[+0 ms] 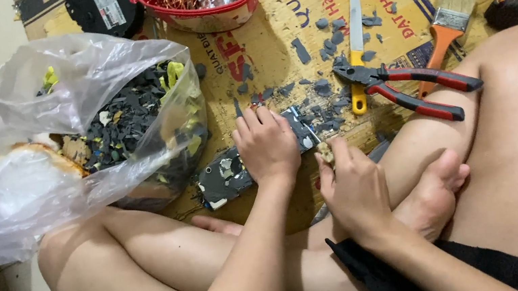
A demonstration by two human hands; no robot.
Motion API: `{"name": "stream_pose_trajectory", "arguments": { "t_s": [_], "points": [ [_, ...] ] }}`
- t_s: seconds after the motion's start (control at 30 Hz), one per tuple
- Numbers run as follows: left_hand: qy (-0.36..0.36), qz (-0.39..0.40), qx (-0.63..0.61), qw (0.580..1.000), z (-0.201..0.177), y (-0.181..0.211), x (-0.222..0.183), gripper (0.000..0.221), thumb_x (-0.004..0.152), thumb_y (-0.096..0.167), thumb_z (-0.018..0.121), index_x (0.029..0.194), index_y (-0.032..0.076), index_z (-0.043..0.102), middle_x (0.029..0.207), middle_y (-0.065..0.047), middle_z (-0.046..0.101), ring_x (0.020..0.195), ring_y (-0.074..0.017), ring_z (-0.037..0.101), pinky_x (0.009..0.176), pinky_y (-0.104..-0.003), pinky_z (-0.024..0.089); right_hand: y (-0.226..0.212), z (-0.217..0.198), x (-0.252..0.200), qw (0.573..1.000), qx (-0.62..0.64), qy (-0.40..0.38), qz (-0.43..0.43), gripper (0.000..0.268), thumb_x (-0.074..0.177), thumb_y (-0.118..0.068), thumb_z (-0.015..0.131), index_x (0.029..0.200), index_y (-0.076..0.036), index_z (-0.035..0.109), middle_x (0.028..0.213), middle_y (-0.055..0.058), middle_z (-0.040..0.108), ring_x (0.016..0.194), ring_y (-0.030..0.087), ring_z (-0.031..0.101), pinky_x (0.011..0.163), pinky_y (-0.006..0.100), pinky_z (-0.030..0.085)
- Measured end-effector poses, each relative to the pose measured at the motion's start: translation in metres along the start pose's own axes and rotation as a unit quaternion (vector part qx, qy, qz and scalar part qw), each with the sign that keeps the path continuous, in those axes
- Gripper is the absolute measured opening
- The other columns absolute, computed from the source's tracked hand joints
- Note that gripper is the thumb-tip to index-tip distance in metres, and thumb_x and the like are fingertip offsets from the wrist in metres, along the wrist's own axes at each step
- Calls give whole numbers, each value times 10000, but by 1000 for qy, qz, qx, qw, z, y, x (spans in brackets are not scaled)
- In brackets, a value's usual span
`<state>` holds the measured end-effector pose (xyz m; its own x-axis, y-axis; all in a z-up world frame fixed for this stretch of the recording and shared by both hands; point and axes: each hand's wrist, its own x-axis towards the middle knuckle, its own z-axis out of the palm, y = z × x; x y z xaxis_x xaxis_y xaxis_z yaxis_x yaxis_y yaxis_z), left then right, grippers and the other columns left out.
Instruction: Scraping and cleaning material off an electronic component casing using a small tool and pliers.
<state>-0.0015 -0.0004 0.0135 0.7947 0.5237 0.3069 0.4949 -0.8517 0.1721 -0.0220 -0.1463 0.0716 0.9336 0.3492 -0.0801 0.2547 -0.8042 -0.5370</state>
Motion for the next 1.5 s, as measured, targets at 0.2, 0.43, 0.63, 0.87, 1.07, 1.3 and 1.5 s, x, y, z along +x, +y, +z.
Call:
{"name": "stream_pose_trajectory", "arguments": {
  "t_s": [0.2,0.43,0.63,0.87,1.07,1.3,1.5],
  "points": [
    [21,6,10,1000,8,-2,-2,173,931,232,515,859,86,575,849,-80,536,811,-290,563,708,-422,435,-8,2,-10,995,-97,-23,-26,411,887,-137,602,1289,-131,518,885,110,597,678,420,726,637,546,634],
    [37,12,12,999,14,-4,-1,168,926,232,516,851,90,568,840,-75,521,804,-288,554,698,-421,432,0,-21,8,987,117,-43,106,327,948,-273,630,1239,-124,636,864,247,738,835,504,715,720,595,551],
    [32,1,7,999,7,-2,-1,174,944,230,505,858,98,579,842,-55,524,796,-271,554,696,-412,429,41,-23,50,968,208,-89,112,258,837,-266,751,1058,-154,821,902,164,785,917,320,751,803,434,569],
    [23,3,5,1000,4,0,-1,169,944,220,500,850,97,569,842,-57,521,801,-273,552,703,-404,425,46,-27,73,933,271,-141,191,203,829,-236,774,997,-132,820,462,55,575,375,130,502,372,257,385],
    [34,10,8,999,9,-2,-1,158,928,227,517,839,99,546,835,-61,500,802,-278,543,699,-413,425,28,-48,75,895,346,-150,237,152,875,-143,728,936,-15,784,451,125,508,287,124,375,258,266,285],
    [42,17,10,999,0,0,1,158,929,213,506,843,88,552,847,-71,516,808,-278,546,697,-407,426,20,-63,119,913,233,-252,220,233,909,-128,704,1018,69,762,532,149,581,292,130,409,284,284,300],
    [28,12,-3,1000,0,0,1,170,940,201,501,849,79,576,848,-78,531,818,-285,561,706,-413,435,5,-55,125,934,170,-220,224,312,859,-124,755,1068,106,723,504,157,581,299,152,427,306,302,300]
  ]
}}
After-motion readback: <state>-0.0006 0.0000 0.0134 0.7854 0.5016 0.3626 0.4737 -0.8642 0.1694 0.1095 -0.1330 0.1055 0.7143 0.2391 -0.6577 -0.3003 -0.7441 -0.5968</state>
